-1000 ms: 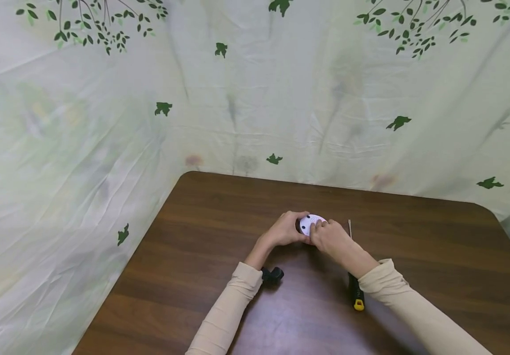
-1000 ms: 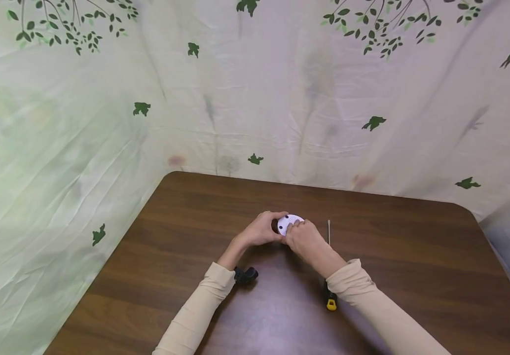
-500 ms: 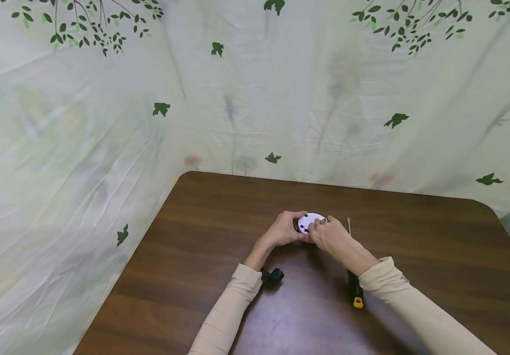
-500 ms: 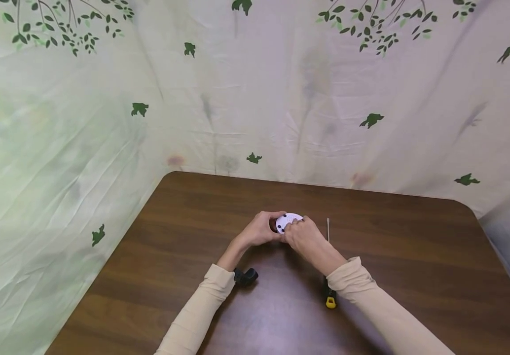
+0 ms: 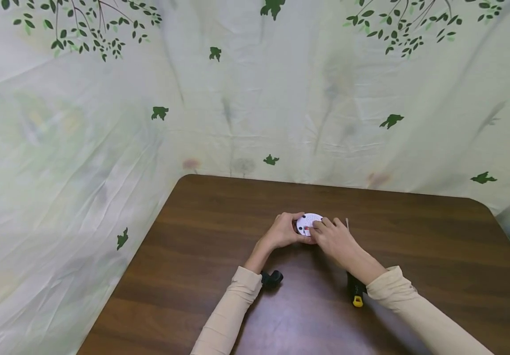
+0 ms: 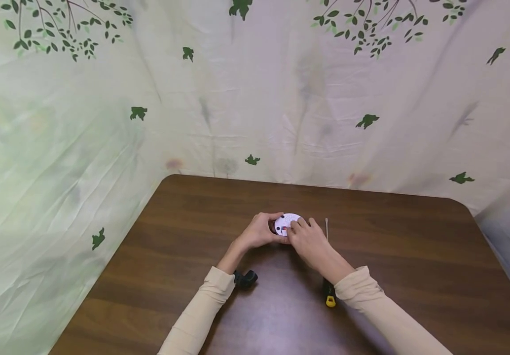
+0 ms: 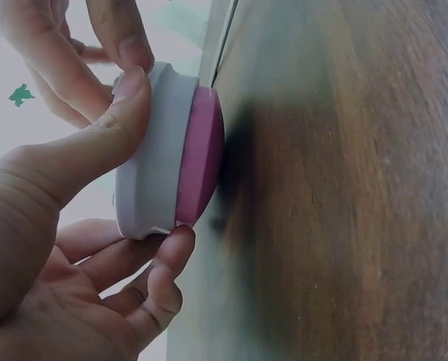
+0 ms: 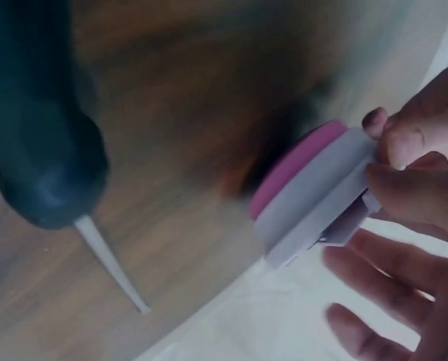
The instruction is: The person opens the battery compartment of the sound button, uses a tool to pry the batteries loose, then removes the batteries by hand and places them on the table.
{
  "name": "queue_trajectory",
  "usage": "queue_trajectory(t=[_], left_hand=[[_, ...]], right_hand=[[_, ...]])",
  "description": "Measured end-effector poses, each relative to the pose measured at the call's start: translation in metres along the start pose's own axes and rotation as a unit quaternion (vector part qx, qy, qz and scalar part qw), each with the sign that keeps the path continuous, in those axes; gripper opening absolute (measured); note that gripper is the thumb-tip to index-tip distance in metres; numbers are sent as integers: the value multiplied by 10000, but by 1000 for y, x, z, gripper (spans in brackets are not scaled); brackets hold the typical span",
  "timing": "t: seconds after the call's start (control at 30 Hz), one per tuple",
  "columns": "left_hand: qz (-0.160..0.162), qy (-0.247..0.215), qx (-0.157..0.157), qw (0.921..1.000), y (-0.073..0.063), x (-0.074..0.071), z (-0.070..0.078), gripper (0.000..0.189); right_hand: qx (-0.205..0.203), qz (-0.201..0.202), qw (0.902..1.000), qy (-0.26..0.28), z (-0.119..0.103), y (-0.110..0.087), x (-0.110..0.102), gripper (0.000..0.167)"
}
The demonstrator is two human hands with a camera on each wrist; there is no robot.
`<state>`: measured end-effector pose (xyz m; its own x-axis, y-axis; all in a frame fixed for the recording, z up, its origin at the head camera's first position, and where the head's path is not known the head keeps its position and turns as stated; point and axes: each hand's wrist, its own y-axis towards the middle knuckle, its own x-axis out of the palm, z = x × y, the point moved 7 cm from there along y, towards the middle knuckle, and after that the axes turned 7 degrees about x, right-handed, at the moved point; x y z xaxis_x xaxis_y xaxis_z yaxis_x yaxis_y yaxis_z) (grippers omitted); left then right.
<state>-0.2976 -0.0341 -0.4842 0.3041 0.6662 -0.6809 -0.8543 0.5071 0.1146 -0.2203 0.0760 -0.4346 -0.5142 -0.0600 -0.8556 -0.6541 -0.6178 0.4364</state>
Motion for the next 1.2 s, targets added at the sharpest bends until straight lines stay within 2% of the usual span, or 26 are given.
queue_trajectory(t=[0.17, 0.33, 0.47, 0.57, 0.73, 0.83, 1.0, 1.07, 1.2], left_hand=[[-49, -78, 20, 10000, -2, 0, 1, 86], [-65, -179, 159, 9997, -1, 0, 2, 77], [-97, -153, 218, 9996, -2, 0, 2, 72], [-87, -96, 89, 9999, -4, -2, -2, 77], [-91, -199, -234, 9995, -8, -8, -8, 85], [-131, -241, -352, 9990, -9, -13, -10, 87], [-191, -182, -362, 9990, -9, -14, -12, 88], [-195, -169, -342, 9991, -9, -14, -12, 88], [-186, -90, -356, 9992, -11, -14, -13, 89]], right_hand=[[165, 25, 9990, 416, 2, -3, 1, 22], [372, -97, 9946, 967, 8, -1, 2, 20], [681, -464, 9857, 1471, 16, -1, 3, 20], [984, -895, 9763, 1710, 25, -2, 2, 25], [1554, -1498, 9542, 2069, 49, -2, 3, 28], [1905, -1883, 9383, 2187, 65, 1, 11, 29], [2709, -2547, 8958, 2434, 90, 0, 35, 32], [3014, -2699, 8805, 2471, 97, -2, 44, 34], [3387, -2872, 8634, 2395, 105, -5, 57, 34]])
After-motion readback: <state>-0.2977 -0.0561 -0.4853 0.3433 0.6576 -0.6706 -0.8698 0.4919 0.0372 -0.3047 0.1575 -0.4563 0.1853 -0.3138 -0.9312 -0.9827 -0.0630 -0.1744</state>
